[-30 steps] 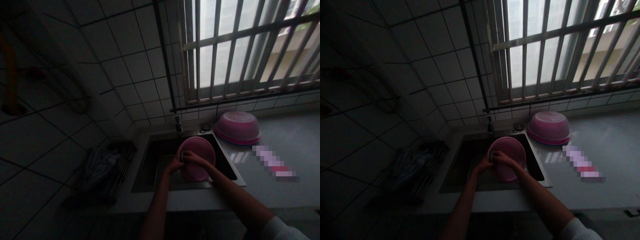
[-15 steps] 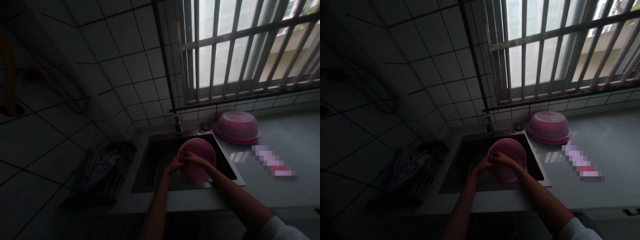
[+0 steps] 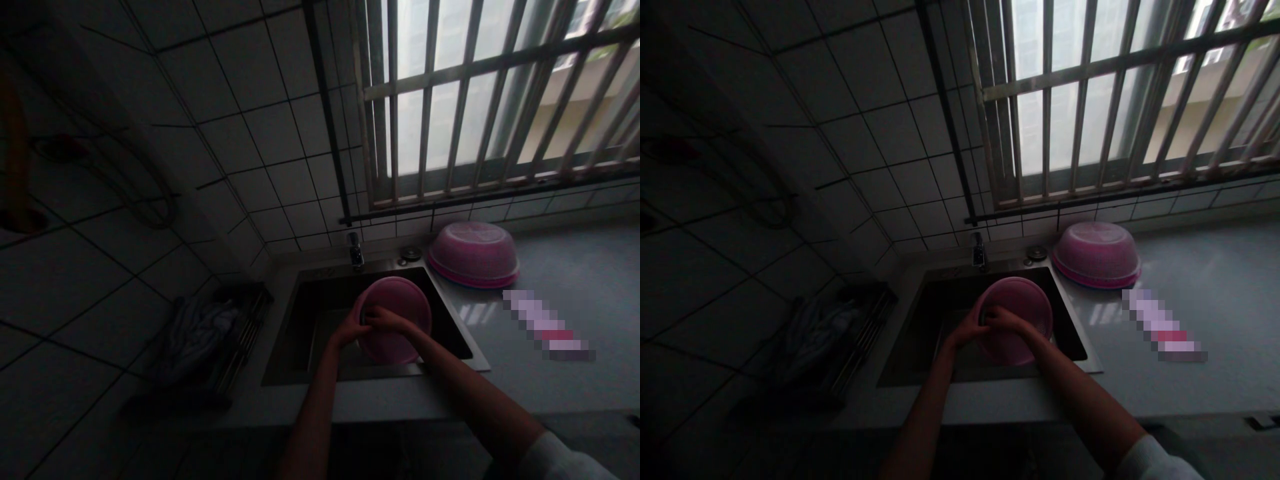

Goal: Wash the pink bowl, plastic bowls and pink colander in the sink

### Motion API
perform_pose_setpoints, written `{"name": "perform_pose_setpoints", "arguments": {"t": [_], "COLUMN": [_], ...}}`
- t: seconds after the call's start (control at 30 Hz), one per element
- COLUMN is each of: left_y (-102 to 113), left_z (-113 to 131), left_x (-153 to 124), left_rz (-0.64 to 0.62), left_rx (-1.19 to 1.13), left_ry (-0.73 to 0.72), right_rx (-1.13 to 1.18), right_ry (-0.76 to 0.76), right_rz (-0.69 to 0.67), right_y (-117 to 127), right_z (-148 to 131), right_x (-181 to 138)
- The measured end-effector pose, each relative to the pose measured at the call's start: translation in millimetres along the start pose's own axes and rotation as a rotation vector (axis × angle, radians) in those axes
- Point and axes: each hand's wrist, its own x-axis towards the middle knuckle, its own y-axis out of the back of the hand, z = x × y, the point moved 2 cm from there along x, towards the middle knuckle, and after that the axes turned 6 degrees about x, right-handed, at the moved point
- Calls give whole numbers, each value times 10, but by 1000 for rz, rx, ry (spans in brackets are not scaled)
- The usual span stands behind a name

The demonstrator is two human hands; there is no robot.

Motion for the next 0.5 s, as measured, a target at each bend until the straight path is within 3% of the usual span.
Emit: {"name": "perform_pose_setpoints", "arguments": {"t": [0.07,0.2,0.27,0.33,0.5], "left_y": [3,-13,-22,-26,-21], "left_z": [15,44,33,0,-63], "left_x": [-6,-2,2,1,-26], "left_rz": [-4,18,41,49,47], "left_rx": [13,-12,-36,-48,-68], "left_ry": [9,36,62,87,118], "right_rx": [16,95,124,157,162], "right_ry": [21,118,137,138,5], "right_rz": [61,424,520,475,40], "right_y": [32,322,399,347,-38], "right_z": [-7,-171,-264,-327,-316], "right_x": [4,13,-4,-30,-104]}}
